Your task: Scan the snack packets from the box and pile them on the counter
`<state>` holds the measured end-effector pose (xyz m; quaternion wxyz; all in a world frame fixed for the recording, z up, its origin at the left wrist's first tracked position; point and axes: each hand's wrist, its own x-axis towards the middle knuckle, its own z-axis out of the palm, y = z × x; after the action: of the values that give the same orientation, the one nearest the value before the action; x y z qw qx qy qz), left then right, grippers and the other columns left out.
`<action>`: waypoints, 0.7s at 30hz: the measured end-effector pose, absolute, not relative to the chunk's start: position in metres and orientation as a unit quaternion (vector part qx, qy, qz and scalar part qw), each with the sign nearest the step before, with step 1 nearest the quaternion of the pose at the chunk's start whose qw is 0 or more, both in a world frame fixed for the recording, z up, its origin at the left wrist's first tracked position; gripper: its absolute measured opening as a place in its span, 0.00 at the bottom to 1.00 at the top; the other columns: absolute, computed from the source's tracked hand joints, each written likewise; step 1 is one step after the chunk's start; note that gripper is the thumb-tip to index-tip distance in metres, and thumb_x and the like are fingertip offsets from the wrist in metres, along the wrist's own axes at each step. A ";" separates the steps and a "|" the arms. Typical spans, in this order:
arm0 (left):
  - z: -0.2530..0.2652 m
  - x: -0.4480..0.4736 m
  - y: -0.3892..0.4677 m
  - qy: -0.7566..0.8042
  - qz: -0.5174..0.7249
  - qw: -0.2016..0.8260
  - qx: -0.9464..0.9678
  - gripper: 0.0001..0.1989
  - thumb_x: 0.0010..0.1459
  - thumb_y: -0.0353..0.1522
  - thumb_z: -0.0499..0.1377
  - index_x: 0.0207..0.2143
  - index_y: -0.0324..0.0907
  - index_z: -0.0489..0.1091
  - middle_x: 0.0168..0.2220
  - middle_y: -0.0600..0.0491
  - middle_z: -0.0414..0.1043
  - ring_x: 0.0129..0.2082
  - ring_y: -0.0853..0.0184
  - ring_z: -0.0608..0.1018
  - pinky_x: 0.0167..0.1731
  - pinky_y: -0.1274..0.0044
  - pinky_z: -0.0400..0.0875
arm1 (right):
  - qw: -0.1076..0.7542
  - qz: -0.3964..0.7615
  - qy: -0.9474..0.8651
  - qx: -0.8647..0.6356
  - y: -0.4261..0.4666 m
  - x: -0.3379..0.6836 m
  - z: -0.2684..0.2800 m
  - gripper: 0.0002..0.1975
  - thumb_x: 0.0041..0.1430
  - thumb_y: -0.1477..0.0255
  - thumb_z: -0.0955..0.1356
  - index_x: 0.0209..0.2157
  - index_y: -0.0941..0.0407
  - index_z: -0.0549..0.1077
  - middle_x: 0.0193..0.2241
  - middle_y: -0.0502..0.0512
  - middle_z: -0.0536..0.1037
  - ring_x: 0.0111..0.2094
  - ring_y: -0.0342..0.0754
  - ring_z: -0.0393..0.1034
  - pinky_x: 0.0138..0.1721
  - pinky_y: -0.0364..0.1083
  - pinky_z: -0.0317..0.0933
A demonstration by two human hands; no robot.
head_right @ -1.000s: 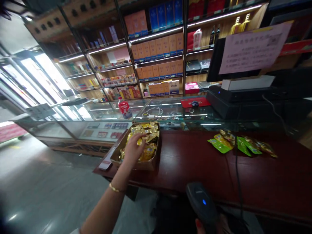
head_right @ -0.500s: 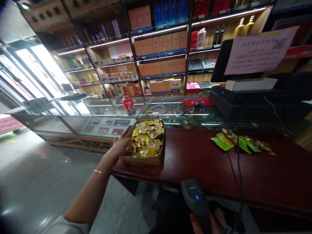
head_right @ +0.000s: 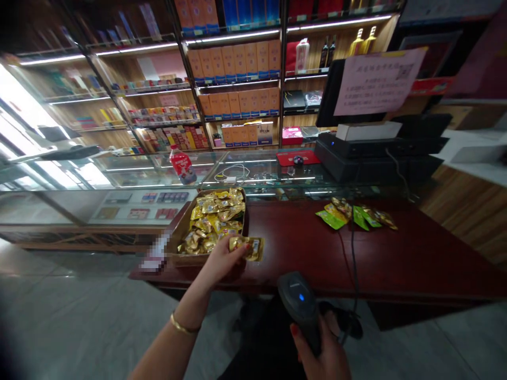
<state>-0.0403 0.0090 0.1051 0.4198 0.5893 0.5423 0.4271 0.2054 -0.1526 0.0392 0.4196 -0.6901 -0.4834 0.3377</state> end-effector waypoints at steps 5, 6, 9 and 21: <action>0.087 -0.012 0.013 0.525 0.370 0.435 0.631 0.15 0.47 0.30 0.67 0.38 0.41 0.71 0.29 0.58 0.73 0.28 0.71 0.73 0.28 0.81 0.66 | 0.369 0.319 -0.562 -0.668 -0.154 0.215 0.048 0.26 0.57 0.48 0.69 0.46 0.54 0.80 0.29 0.56 0.83 0.29 0.54 0.78 0.31 0.46 0.73; 0.087 -0.013 0.014 0.527 0.362 0.435 0.634 0.15 0.46 0.31 0.67 0.38 0.41 0.71 0.30 0.58 0.73 0.28 0.70 0.74 0.28 0.81 0.66 | 0.365 0.311 -0.570 -0.667 -0.155 0.217 0.046 0.26 0.58 0.49 0.68 0.46 0.54 0.80 0.31 0.57 0.84 0.32 0.55 0.80 0.33 0.47 0.74; 0.087 -0.019 0.017 0.532 0.334 0.433 0.647 0.12 0.49 0.35 0.66 0.35 0.41 0.72 0.30 0.57 0.74 0.30 0.68 0.75 0.29 0.80 0.67 | 0.349 0.287 -0.604 -0.657 -0.154 0.221 0.035 0.24 0.60 0.50 0.68 0.48 0.53 0.80 0.42 0.59 0.85 0.47 0.59 0.79 0.47 0.51 0.74; 0.088 -0.020 0.017 0.557 0.319 0.405 0.651 0.12 0.52 0.39 0.64 0.33 0.40 0.74 0.29 0.55 0.75 0.29 0.67 0.75 0.30 0.79 0.67 | 0.343 0.263 -0.657 -0.618 -0.147 0.213 0.025 0.23 0.64 0.51 0.66 0.48 0.52 0.80 0.47 0.60 0.84 0.48 0.59 0.79 0.47 0.50 0.74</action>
<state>-0.0200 0.0169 0.0883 0.4047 0.6508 0.5575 0.3192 0.2134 -0.1471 0.0247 0.3427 -0.6179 -0.6571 0.2625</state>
